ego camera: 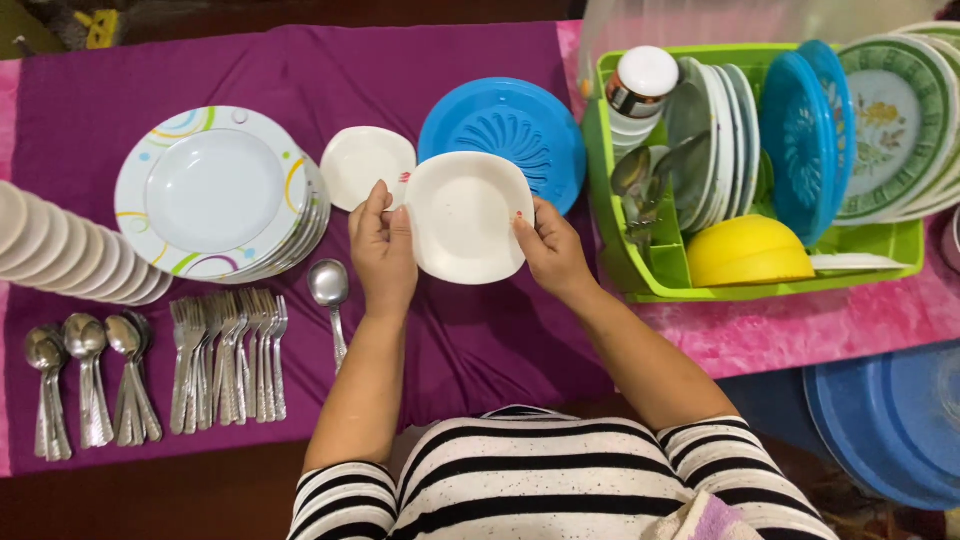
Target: Organizing and stacking clean plates, bowls, and silverware on a table.
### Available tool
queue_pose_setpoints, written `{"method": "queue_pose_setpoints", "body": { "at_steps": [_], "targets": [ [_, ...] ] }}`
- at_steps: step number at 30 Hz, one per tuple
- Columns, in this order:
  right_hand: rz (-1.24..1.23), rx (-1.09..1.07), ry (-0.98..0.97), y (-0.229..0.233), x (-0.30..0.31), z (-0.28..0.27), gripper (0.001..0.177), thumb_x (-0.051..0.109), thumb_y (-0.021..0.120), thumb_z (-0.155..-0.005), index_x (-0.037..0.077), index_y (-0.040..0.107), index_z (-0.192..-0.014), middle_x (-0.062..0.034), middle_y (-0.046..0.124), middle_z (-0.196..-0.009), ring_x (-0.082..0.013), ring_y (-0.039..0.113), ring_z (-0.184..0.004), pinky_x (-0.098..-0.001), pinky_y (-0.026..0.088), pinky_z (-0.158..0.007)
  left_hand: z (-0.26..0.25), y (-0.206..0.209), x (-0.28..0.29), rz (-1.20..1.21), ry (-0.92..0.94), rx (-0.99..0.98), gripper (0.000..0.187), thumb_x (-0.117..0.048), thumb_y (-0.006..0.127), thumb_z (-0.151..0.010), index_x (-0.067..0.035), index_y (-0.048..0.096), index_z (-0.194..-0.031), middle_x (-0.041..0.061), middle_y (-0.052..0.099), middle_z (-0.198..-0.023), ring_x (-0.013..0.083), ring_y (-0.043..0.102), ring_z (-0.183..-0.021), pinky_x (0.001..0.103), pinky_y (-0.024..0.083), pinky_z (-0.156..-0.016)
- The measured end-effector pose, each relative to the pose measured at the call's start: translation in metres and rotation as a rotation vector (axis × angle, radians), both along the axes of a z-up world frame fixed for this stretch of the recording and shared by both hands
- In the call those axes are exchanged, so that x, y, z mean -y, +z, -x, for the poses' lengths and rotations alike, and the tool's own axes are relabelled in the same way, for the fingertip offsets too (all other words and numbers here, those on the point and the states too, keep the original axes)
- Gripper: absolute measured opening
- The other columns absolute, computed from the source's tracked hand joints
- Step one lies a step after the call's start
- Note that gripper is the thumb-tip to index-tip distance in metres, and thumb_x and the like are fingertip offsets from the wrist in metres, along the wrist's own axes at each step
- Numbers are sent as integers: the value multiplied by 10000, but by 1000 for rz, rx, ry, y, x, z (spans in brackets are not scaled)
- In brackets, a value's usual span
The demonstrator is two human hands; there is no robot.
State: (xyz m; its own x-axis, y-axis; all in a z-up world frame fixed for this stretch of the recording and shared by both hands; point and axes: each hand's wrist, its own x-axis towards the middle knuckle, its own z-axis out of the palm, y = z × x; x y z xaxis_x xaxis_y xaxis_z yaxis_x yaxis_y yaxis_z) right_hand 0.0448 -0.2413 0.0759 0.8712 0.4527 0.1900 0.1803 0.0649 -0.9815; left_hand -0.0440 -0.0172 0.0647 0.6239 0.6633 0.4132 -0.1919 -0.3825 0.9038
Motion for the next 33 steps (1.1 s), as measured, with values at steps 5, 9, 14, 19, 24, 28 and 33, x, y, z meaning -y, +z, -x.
{"method": "queue_pose_setpoints", "body": {
  "at_steps": [5, 9, 14, 19, 24, 28, 33],
  "targets": [
    [4, 70, -17, 28, 31, 10, 301, 132, 541, -1070, 1, 601, -1334, -88, 720, -892, -118, 624, -815, -306, 556, -759, 0, 26, 22, 50, -84, -47, 322, -134, 691, -1035, -36, 690, -1342, 119, 642, -1103, 184, 646, -936, 327, 562, -873],
    [5, 124, -73, 41, 57, 12, 315, 131, 534, -1074, 15, 590, -1362, -60, 711, -900, -112, 613, -826, -314, 551, -797, -2, 43, 45, 44, -175, -59, 271, -169, 704, -1028, -66, 747, -1275, 80, 654, -975, 171, 642, -885, 320, 545, -857],
    [43, 197, -134, 65, 94, 14, 285, 114, 535, -1076, 13, 605, -1333, -91, 686, -868, -139, 588, -807, -339, 550, -778, -9, 58, 73, 49, -289, -29, 249, -165, 717, -1015, -74, 757, -1243, 77, 616, -855, 163, 591, -787, 303, 520, -775],
    [45, 269, -228, 76, 137, 12, 272, 78, 552, -1068, 3, 611, -1323, -102, 696, -873, -146, 604, -800, -349, 553, -777, -17, 67, 110, 80, -401, 26, 206, -107, 723, -1001, -38, 753, -1192, 94, 624, -857, 173, 597, -786, 315, 524, -765],
    [39, 336, -311, 84, 181, 8, 248, 81, 553, -1090, 1, 591, -1322, -86, 655, -916, -148, 565, -828, -358, 536, -821, -30, 79, 149, 77, -527, 96, 175, -85, 737, -983, -58, 747, -1156, 73, 651, -892, 171, 636, -808, 308, 538, -754],
    [80, 368, -363, 78, 233, 1, 224, 77, 522, -1108, -10, 574, -1308, -124, 661, -957, -168, 593, -863, -368, 534, -844, -43, 95, 185, 78, -614, 139, 181, -71, 732, -979, -59, 745, -1159, 61, 664, -902, 166, 662, -831, 300, 556, -768],
    [54, 460, -489, 79, 275, -3, 239, 53, 516, -1128, 4, 505, -1362, -144, 642, -1056, -191, 595, -941, -387, 521, -905, -63, 106, 228, -35, -701, 219, 170, -98, 726, -986, -78, 745, -1154, 92, 683, -928, 256, 670, -831, 357, 548, -754]
  ]
}}
